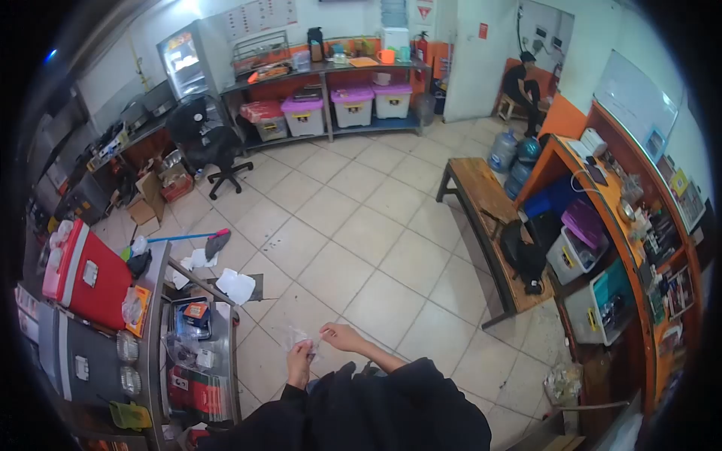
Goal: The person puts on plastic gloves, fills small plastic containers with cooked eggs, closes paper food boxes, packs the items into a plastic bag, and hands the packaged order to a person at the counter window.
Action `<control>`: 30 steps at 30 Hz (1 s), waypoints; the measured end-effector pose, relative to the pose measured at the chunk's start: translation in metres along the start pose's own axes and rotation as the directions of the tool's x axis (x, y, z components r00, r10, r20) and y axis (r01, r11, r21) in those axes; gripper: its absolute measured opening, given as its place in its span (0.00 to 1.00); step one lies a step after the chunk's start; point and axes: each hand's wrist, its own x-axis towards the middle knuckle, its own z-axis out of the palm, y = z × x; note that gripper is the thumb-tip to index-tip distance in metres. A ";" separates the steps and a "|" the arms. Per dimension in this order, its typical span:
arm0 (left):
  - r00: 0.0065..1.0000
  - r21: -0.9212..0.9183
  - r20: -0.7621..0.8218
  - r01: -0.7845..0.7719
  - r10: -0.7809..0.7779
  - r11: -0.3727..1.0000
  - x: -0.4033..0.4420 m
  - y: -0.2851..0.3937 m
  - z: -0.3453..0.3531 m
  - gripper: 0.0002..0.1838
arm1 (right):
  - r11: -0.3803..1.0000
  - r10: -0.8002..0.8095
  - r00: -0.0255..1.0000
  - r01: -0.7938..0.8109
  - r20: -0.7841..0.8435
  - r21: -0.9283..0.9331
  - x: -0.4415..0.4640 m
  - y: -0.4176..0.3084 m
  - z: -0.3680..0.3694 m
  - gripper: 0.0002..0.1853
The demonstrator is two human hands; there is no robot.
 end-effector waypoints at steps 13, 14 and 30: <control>0.888 0.289 0.291 0.274 -0.357 0.917 -0.005 -0.063 0.076 0.09 | 0.962 0.254 0.891 -0.191 -0.376 0.196 -0.117 0.061 -0.059 0.15; 0.868 0.336 0.305 0.287 -0.392 0.897 -0.003 -0.065 0.074 0.09 | 0.958 0.270 0.867 -0.199 -0.419 0.206 -0.123 0.061 -0.060 0.15; 0.416 0.607 0.691 0.111 -0.592 0.787 0.001 -0.095 0.091 0.08 | 0.808 0.589 0.462 -0.345 -0.663 0.478 -0.190 0.054 0.035 0.15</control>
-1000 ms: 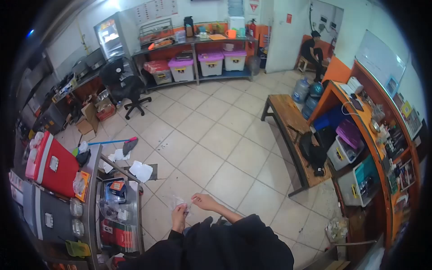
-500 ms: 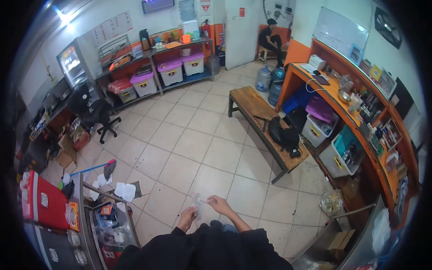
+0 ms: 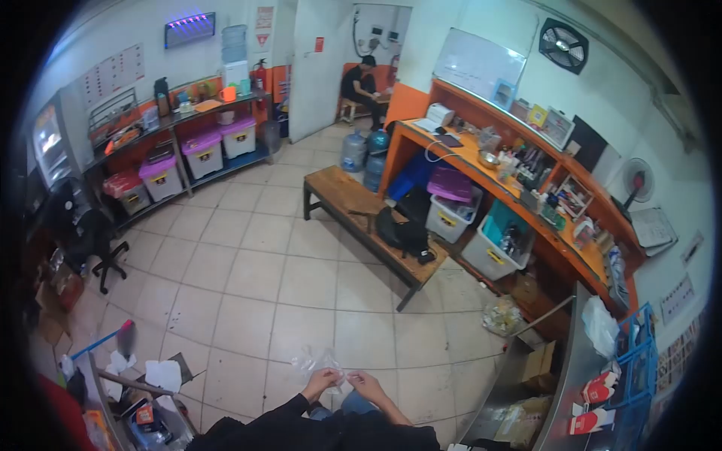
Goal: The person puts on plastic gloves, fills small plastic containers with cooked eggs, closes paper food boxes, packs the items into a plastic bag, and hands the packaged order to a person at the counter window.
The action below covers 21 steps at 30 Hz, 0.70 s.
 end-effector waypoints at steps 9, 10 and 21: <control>0.896 0.354 0.411 0.013 -0.168 0.935 -0.003 -0.015 0.051 0.08 | 0.808 0.396 0.912 -0.399 0.102 0.434 -0.074 0.010 -0.033 0.11; 0.881 0.365 0.435 0.016 -0.185 0.931 -0.009 -0.017 0.057 0.08 | 0.779 0.397 0.910 -0.401 0.117 0.482 -0.083 0.013 -0.034 0.11; 0.862 0.431 0.408 0.109 -0.301 0.896 -0.098 -0.112 0.147 0.10 | 0.799 0.356 0.888 -0.128 -0.290 0.587 -0.251 0.134 -0.034 0.09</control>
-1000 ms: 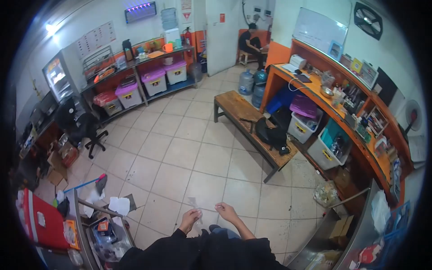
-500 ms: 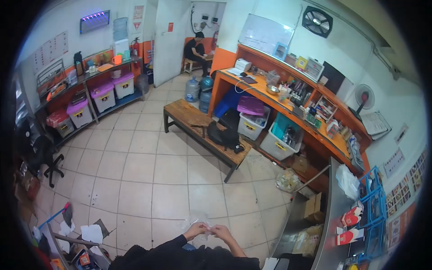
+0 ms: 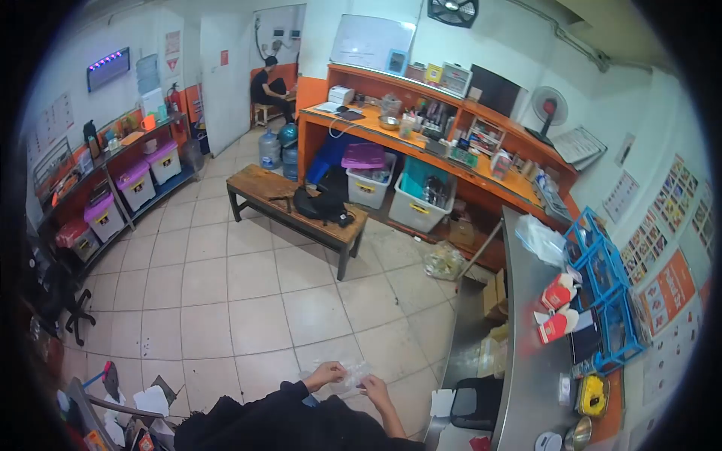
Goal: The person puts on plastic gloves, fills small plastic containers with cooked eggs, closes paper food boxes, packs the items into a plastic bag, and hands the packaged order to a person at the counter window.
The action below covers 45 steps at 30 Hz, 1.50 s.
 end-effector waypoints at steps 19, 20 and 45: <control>0.719 0.700 0.682 -0.695 0.135 0.163 -0.052 -0.090 0.202 0.33 | 0.952 -0.025 0.674 0.241 -0.738 0.189 -0.202 0.094 -0.100 0.09; 0.695 0.668 0.707 -0.718 0.135 0.195 -0.055 -0.085 0.211 0.34 | 0.751 0.077 0.762 0.380 -0.643 0.541 -0.205 0.088 -0.099 0.09; 0.241 0.207 0.957 -0.957 0.161 0.202 0.035 0.052 0.187 0.35 | 0.389 0.087 0.633 0.689 -0.769 0.611 -0.045 -0.019 -0.116 0.22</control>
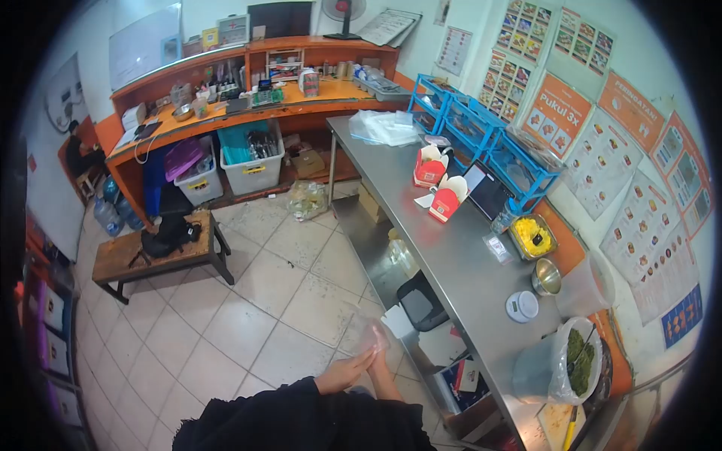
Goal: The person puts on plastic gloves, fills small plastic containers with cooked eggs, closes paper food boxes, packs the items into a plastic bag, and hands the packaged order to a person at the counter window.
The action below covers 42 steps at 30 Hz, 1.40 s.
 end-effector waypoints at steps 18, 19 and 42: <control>0.994 0.035 -0.095 0.048 -0.045 0.998 0.163 -0.093 -0.067 0.34 | 0.966 -0.193 0.979 0.179 0.060 0.186 0.111 -0.042 0.038 0.23; 0.992 0.046 -0.116 0.051 -0.046 0.998 0.174 -0.103 -0.072 0.34 | 0.964 -0.200 0.974 0.176 0.105 0.201 0.125 -0.040 0.039 0.23; 0.808 -0.079 -0.035 -0.588 0.588 0.805 0.373 -0.251 -0.153 0.28 | -0.213 -0.364 0.794 0.438 0.487 -0.873 0.362 -0.166 0.099 0.25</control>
